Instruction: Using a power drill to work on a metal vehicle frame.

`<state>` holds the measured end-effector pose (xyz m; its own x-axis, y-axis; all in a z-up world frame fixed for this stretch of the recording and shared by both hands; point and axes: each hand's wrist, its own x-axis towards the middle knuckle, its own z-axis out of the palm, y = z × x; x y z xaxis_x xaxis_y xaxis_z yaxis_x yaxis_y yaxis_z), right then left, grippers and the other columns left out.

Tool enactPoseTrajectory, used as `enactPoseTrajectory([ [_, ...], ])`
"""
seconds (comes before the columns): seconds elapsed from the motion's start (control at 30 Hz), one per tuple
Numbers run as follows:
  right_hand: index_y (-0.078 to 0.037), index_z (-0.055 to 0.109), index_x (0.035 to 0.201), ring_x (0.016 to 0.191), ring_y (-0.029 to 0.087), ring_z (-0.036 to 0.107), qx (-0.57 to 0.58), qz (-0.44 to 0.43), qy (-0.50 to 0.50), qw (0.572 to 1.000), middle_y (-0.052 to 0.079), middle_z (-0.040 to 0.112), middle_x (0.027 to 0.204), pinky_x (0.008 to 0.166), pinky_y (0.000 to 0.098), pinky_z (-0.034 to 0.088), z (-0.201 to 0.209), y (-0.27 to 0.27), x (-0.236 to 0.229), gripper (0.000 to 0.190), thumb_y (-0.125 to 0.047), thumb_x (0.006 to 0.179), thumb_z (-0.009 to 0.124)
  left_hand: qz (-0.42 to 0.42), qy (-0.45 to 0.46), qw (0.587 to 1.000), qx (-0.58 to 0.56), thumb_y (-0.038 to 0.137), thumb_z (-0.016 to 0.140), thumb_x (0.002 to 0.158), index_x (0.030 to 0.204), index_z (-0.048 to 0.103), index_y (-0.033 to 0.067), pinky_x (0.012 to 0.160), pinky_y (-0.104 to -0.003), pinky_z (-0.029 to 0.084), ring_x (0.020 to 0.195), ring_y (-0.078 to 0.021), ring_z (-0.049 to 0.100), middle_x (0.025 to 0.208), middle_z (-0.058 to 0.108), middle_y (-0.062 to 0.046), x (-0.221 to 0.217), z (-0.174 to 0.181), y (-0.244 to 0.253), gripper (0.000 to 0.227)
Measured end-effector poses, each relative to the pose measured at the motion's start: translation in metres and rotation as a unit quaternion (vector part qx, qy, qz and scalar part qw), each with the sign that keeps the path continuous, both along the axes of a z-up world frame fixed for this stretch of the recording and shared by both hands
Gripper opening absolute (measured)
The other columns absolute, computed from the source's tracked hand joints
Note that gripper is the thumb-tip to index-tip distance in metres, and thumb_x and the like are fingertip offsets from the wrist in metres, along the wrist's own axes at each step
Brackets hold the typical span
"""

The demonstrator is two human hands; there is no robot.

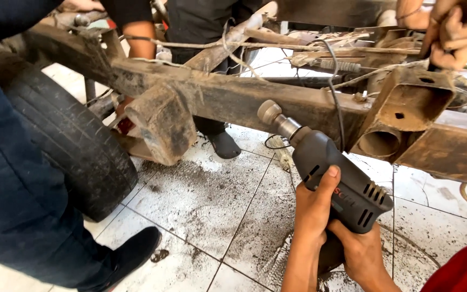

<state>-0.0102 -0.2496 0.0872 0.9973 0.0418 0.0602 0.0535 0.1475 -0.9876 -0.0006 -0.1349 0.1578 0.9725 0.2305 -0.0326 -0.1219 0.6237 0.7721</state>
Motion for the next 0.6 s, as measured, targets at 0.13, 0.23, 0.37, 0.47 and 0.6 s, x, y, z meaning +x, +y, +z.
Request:
enactPoseTrajectory([
  [0.13,0.004,0.069,0.109,0.078,0.019,0.067,-0.035,-0.014,-0.034,0.999,0.011,0.074,0.091,0.069,0.0353,0.053,0.023,0.004,-0.010,0.032,-0.001,0.077,0.067,-0.018,-0.022,0.999,-0.020,0.045,0.079,0.083,0.115,0.069,0.0005,0.079,-0.031,0.054,0.090,-0.0141,0.067,0.100,0.072,-0.006,0.000,0.001,-0.002,0.056],
  [0.23,0.004,0.070,0.108,0.077,0.019,0.067,-0.029,-0.019,-0.030,0.999,0.011,0.074,0.090,0.069,0.0355,0.053,0.019,0.004,-0.008,0.032,-0.002,0.077,0.068,-0.019,-0.026,0.999,-0.022,0.045,0.079,0.083,0.116,0.069,0.0005,0.080,-0.031,0.055,0.090,-0.0143,0.067,0.101,0.071,-0.006,0.002,0.001,-0.002,0.056],
  [0.37,0.006,0.071,0.106,0.077,0.018,0.067,-0.057,-0.015,-0.028,0.998,0.012,0.075,0.088,0.068,0.0348,0.054,0.015,0.004,-0.007,0.030,-0.003,0.078,0.069,-0.008,-0.024,0.998,-0.049,0.042,0.080,0.083,0.117,0.067,0.0017,0.080,-0.031,0.055,0.089,-0.0137,0.066,0.100,0.070,-0.004,0.003,-0.004,-0.001,0.055],
  [0.47,0.006,0.070,0.106,0.075,0.019,0.066,-0.031,-0.029,0.014,0.999,0.012,0.073,0.089,0.067,0.0357,0.053,0.000,0.007,0.000,0.030,-0.002,0.077,0.069,-0.005,-0.020,0.998,-0.055,0.043,0.079,0.082,0.115,0.067,0.0020,0.079,-0.031,0.055,0.089,-0.0139,0.067,0.099,0.070,-0.005,0.003,-0.004,0.004,0.054],
  [0.6,0.005,0.069,0.105,0.073,0.018,0.066,-0.065,-0.027,0.007,0.997,0.012,0.074,0.087,0.065,0.0355,0.053,0.007,0.018,0.004,0.030,-0.003,0.076,0.070,0.004,-0.042,0.997,-0.061,0.041,0.079,0.084,0.116,0.066,0.0027,0.080,-0.031,0.054,0.090,-0.0130,0.066,0.100,0.069,-0.004,0.005,-0.002,0.014,0.052],
])
